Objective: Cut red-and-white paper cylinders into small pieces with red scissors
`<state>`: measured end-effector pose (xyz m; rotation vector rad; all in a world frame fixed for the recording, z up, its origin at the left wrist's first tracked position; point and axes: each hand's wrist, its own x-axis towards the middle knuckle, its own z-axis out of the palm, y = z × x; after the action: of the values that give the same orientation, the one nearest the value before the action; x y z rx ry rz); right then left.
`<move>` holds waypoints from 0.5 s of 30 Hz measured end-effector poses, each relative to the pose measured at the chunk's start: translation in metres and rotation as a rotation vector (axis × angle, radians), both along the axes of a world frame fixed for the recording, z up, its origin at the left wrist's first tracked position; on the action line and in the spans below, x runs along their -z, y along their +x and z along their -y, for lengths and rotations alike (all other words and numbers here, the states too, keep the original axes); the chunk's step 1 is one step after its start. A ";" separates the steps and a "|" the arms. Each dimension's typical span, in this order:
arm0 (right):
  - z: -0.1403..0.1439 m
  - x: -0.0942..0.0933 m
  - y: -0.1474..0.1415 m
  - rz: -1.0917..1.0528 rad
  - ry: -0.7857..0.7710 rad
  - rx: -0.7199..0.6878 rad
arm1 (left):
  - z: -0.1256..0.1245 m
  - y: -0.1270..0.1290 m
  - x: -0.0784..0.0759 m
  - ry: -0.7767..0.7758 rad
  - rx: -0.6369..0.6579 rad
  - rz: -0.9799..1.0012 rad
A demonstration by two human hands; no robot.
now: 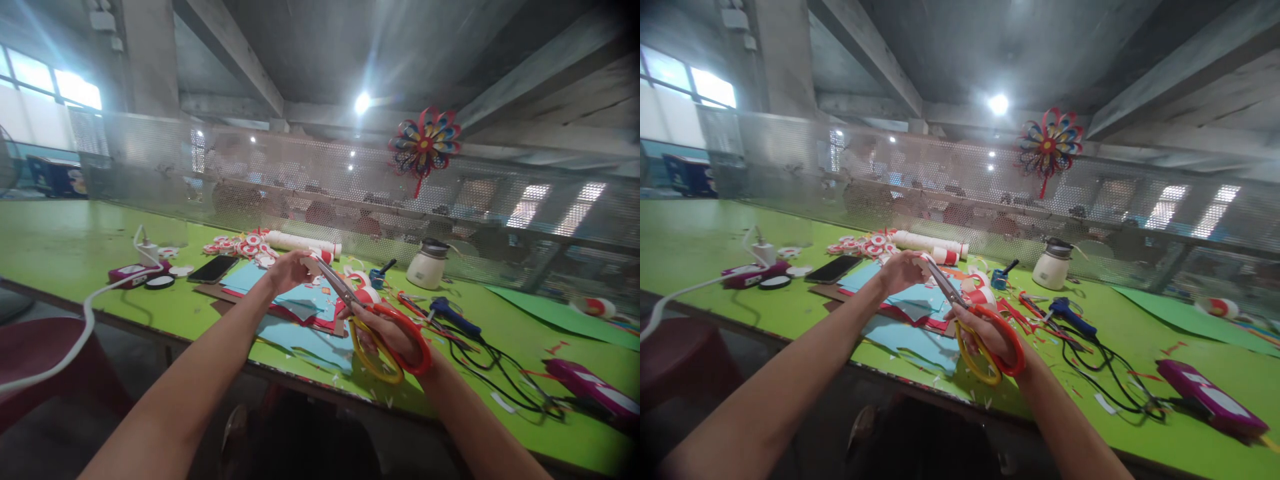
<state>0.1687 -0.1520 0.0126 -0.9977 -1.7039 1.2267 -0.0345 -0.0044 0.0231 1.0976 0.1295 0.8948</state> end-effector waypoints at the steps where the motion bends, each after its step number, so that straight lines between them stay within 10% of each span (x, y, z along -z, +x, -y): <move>1: 0.000 0.000 0.000 0.004 0.002 0.007 | 0.000 0.000 0.000 -0.003 -0.001 0.002; 15: -0.002 0.001 0.000 0.089 0.089 0.057 | -0.001 0.002 0.002 -0.028 -0.023 0.000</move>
<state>0.1690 -0.1504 0.0114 -1.0530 -1.7701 1.0749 -0.0324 -0.0032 0.0215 1.0718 0.1546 0.9109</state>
